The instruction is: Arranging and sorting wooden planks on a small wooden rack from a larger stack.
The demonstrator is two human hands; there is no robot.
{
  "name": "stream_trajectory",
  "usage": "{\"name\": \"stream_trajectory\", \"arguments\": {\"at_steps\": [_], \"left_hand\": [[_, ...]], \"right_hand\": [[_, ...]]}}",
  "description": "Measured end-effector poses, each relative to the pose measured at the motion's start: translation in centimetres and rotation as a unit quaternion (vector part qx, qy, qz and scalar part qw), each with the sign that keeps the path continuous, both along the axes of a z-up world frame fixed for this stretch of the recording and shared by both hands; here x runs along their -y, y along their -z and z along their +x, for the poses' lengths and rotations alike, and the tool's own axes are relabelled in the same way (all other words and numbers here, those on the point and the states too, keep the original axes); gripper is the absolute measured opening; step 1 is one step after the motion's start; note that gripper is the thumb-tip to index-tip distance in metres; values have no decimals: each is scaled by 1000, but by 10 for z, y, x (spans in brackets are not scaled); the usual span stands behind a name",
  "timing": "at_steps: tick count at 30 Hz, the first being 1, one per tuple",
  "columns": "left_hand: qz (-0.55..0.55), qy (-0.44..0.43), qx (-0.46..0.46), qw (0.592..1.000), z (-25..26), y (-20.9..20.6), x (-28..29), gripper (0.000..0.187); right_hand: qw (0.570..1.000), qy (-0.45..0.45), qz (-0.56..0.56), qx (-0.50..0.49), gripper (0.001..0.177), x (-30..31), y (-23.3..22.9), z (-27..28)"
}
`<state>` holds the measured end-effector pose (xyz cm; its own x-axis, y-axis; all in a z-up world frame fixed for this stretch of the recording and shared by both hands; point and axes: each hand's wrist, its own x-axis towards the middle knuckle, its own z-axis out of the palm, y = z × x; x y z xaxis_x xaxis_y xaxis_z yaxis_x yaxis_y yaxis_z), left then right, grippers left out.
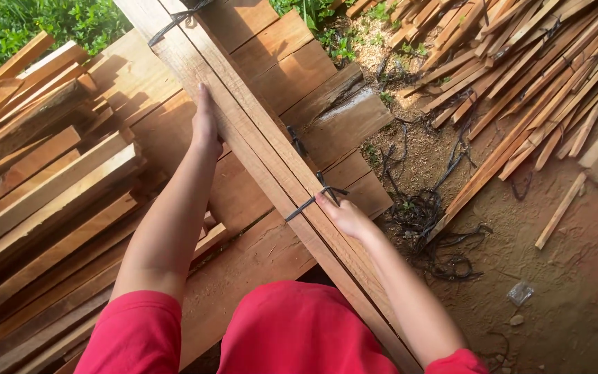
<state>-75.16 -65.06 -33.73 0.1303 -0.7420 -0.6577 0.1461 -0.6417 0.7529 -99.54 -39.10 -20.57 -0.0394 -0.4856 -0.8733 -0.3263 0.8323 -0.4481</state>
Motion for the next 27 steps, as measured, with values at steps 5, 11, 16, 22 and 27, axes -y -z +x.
{"name": "stream_trajectory", "arguments": {"at_steps": [5, 11, 16, 22, 27], "left_hand": [[18, 0, 14, 1000, 2, 23, 25, 123], [27, 1, 18, 999, 1, 15, 41, 123], [17, 21, 43, 999, -14, -31, 49, 121], [-12, 193, 294, 936, 12, 11, 22, 111], [-111, 101, 213, 965, -13, 32, 10, 68]], "right_hand": [[1000, 5, -3, -4, 102, -5, 101, -15], [1000, 2, 5, -1, 102, 13, 105, -8], [1000, 0, 15, -10, 106, 36, 93, -8], [903, -83, -259, -334, 44, 12, 165, 8], [766, -44, -478, -427, 59, -2, 179, 11]]}}
